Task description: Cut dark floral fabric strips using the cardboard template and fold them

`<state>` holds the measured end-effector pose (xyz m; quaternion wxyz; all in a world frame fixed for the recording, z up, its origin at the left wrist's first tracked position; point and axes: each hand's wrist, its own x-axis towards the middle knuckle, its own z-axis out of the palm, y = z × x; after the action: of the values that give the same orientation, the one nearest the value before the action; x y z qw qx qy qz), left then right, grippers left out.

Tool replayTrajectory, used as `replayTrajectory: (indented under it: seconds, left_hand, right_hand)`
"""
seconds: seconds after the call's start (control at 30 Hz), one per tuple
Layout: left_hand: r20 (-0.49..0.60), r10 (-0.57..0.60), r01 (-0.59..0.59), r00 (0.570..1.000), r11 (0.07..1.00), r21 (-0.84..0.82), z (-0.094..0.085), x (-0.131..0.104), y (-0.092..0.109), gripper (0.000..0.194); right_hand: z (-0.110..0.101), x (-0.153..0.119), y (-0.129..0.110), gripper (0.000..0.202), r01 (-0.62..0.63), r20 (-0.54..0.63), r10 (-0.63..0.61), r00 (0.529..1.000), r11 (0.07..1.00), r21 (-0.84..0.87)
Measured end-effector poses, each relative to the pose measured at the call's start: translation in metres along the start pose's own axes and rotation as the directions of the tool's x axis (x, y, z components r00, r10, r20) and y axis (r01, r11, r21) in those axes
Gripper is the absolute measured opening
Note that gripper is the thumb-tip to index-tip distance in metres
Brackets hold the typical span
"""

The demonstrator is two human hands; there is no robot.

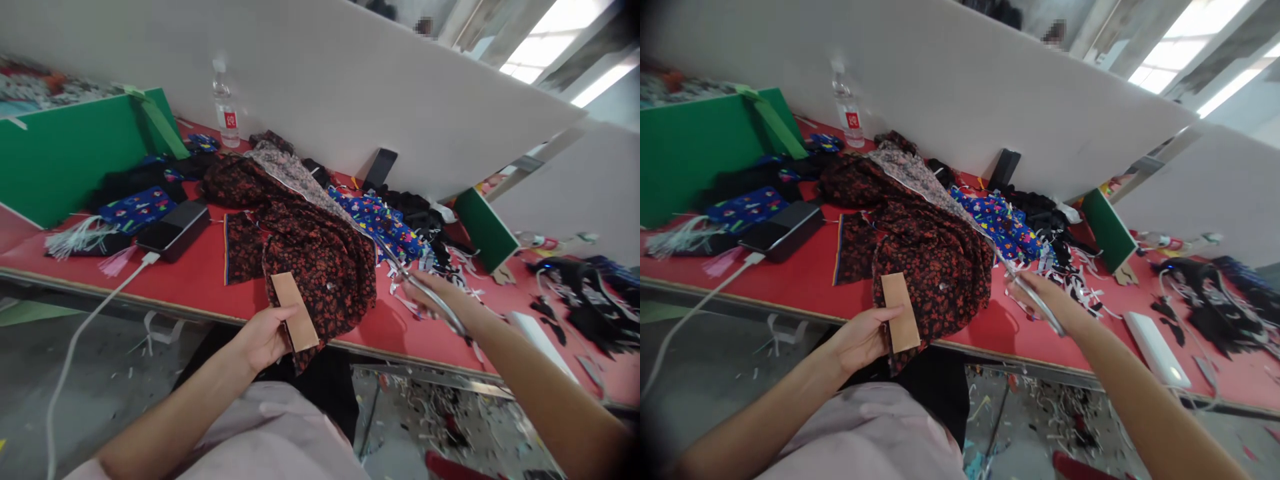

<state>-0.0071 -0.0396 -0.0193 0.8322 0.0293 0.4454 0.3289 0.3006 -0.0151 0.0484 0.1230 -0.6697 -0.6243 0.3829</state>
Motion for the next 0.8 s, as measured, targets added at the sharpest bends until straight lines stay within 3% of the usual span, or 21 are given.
replayTrajectory:
  seconds: [0.13, 0.2, 0.27, 0.4, 0.5, 0.8]
  left_hand:
    - [-0.012, 0.01, -0.01, 1.0, 1.0, -0.007, 0.0, 0.002, -0.001, 0.03]
    - [-0.012, 0.014, -0.014, 1.0, 1.0, -0.013, -0.001, 0.002, -0.001, 0.031]
    - [-0.006, 0.016, -0.016, 1.0, 1.0, -0.019, -0.001, 0.002, -0.002, 0.031]
    - [0.001, 0.025, -0.025, 1.0, 0.999, -0.031, -0.002, 0.001, -0.002, 0.03]
    - [0.0, 0.032, -0.031, 1.0, 0.999, -0.044, -0.001, 0.0, -0.002, 0.029]
    - [-0.011, 0.056, -0.056, 0.998, 0.997, -0.053, 0.001, -0.001, -0.005, 0.031]
  right_hand:
    - [0.055, -0.048, 0.005, 0.054, -0.08, 0.25, -0.025, 0.968, 0.912, 0.402]
    - [0.078, -0.068, 0.007, 0.057, -0.21, 0.436, 0.001, 0.9, 0.876, 0.433]
    - [0.092, -0.082, 0.004, 0.06, -0.253, 0.482, 0.027, 0.876, 0.877, 0.409]
    - [0.096, -0.095, -0.009, 0.064, -0.155, 0.507, -0.018, 0.862, 0.943, 0.296]
    - [0.095, -0.097, -0.01, 0.065, -0.149, 0.503, -0.005, 0.864, 0.953, 0.265]
    - [0.114, -0.097, 0.002, 0.062, -0.282, 0.504, 0.019, 0.863, 0.847, 0.451]
